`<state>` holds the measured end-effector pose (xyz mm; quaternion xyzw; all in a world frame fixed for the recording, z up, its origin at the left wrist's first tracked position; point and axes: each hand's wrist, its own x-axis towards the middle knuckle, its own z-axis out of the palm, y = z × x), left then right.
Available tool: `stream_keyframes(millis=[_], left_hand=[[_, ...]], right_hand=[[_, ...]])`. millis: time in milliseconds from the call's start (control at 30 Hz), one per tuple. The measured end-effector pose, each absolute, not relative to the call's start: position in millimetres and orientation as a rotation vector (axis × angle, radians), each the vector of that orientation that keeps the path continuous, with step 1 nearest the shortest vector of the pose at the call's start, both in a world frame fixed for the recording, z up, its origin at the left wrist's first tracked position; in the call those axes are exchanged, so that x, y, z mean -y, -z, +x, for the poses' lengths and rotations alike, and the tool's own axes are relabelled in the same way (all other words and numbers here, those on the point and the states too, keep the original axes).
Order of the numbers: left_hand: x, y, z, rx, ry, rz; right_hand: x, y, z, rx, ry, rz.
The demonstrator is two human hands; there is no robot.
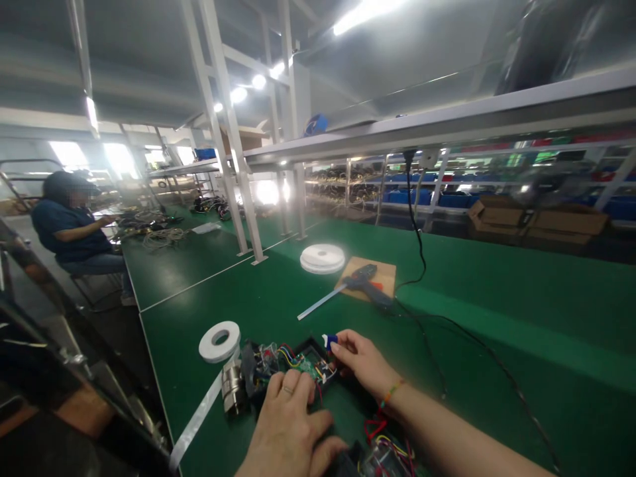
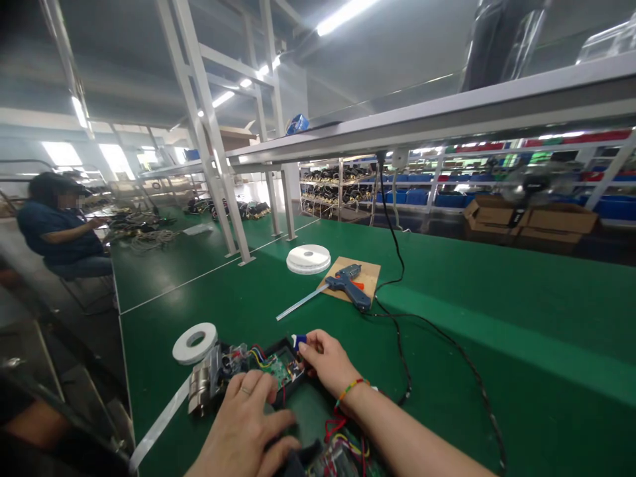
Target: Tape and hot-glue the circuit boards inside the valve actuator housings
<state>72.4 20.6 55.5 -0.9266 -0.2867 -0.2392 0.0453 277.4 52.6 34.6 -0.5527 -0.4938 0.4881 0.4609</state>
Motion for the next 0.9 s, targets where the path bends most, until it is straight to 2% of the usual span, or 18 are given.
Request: stream_keyframes(millis=[233,500,700,900], left_hand=[[-36,-51,54,1.149,0.617,-2.617],[-36,-59,62,1.399,0.368,-2.655],[-38,-58,63,1.431,0.489,-2.649],[-44,-45,56,1.343,0.568,-2.647]], right_hand=[[-48,-41,274,1.509,-1.169,-1.314],[-45,-68,270,2.018,-0.772,-1.408],[-42,-76,260,2.358,-0.456,-1.385],[-43,-73,250,2.539,-0.347,-1.372]])
